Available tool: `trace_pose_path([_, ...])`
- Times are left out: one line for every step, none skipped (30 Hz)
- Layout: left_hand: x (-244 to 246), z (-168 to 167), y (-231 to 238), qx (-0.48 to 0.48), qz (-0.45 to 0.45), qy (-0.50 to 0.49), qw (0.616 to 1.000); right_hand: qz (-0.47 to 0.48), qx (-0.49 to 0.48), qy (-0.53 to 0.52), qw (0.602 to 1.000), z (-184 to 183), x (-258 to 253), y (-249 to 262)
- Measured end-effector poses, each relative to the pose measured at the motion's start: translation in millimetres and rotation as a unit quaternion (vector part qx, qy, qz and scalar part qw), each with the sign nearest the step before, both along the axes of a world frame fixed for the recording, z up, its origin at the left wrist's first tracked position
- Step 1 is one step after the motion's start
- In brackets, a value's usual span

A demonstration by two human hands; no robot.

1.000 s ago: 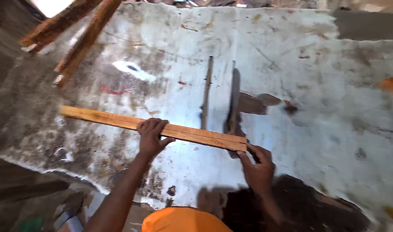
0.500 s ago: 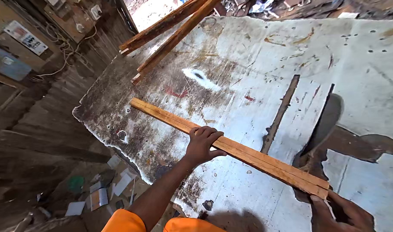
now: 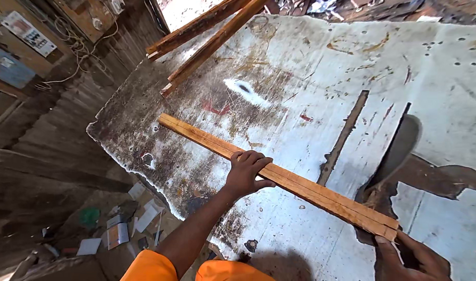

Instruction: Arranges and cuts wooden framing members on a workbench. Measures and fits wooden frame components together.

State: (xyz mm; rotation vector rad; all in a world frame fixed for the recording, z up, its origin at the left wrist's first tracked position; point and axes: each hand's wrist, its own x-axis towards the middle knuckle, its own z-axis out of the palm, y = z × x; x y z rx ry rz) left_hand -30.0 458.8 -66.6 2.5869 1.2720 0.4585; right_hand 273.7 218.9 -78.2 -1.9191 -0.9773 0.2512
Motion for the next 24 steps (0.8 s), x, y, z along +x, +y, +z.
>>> trace_pose_path([0,1,0,-0.001,0.001,0.003,1.000,-0.001,0.002,-0.003,1.000,-1,0,0])
trace_pose_path([0,1,0,0.000,0.001,0.004,1.000,-0.002,0.000,-0.003,1.000,0,0,0])
trace_pose_path([0,0,0,0.000,0.000,0.002,1.000,-0.003,-0.005,-0.001,1.000,2,-1,0])
trace_pose_path([0,0,0,0.000,-0.002,0.001,1.000,-0.005,-0.012,-0.001,1.000,5,-2,0])
trace_pose_path([0,-1,0,0.000,-0.003,0.000,1.000,-0.006,-0.016,-0.004,1.000,6,-3,0])
trace_pose_path([0,-2,0,0.000,-0.003,-0.001,1.000,-0.006,-0.016,-0.006,1.000,6,-2,-1])
trace_pose_path([0,-1,0,-0.001,-0.004,-0.001,1.000,-0.007,-0.013,-0.007,1.000,5,-1,-1])
trace_pose_path([0,-1,1,-0.001,-0.004,-0.003,1.000,-0.008,-0.007,-0.008,1.000,2,-1,0])
trace_pose_path([1,-1,0,0.000,-0.005,-0.003,1.000,-0.009,-0.004,-0.007,1.000,0,1,-1])
trace_pose_path([1,-1,0,0.001,-0.005,-0.002,1.000,-0.010,-0.004,-0.006,1.000,-1,1,-1])
trace_pose_path([1,-1,1,0.001,-0.005,0.000,1.000,-0.010,-0.005,-0.007,1.000,-1,2,-1])
trace_pose_path([1,-1,1,0.002,-0.004,0.001,1.000,-0.008,-0.009,-0.008,1.000,-1,2,-1])
trace_pose_path([1,-1,1,0.003,-0.004,0.002,1.000,-0.004,-0.013,-0.011,1.000,-1,3,-2])
trace_pose_path([2,0,0,0.004,-0.004,0.001,1.000,0.001,-0.018,-0.015,1.000,-1,5,-4])
trace_pose_path([3,0,0,0.005,-0.003,0.003,1.000,0.002,-0.022,-0.021,1.000,-1,6,-4])
trace_pose_path([3,-1,0,0.004,-0.003,0.004,1.000,0.001,-0.025,-0.024,0.999,-1,6,-4])
trace_pose_path([3,-1,1,0.005,-0.003,0.003,1.000,-0.003,-0.024,-0.025,0.999,0,6,-3])
trace_pose_path([3,-2,1,0.006,-0.003,0.002,1.000,-0.007,-0.023,-0.025,0.999,-1,6,-2])
trace_pose_path([3,-3,1,0.008,-0.004,-0.001,1.000,-0.009,-0.022,-0.025,0.999,-2,7,-3])
trace_pose_path([3,-3,1,0.010,-0.005,-0.003,1.000,-0.011,-0.025,-0.029,0.999,-5,9,-4])
trace_pose_path([4,-4,1,0.011,-0.005,-0.007,1.000,-0.012,-0.028,-0.031,0.999,-7,11,-5])
trace_pose_path([5,-4,1,0.009,-0.006,-0.007,1.000,-0.014,-0.027,-0.032,0.999,-8,12,-7])
trace_pose_path([6,-4,0,0.007,-0.006,-0.005,1.000,-0.017,-0.025,-0.031,0.999,-10,13,-8])
trace_pose_path([7,-4,0,0.008,-0.004,-0.005,1.000,-0.021,-0.024,-0.031,0.999,-11,14,-8])
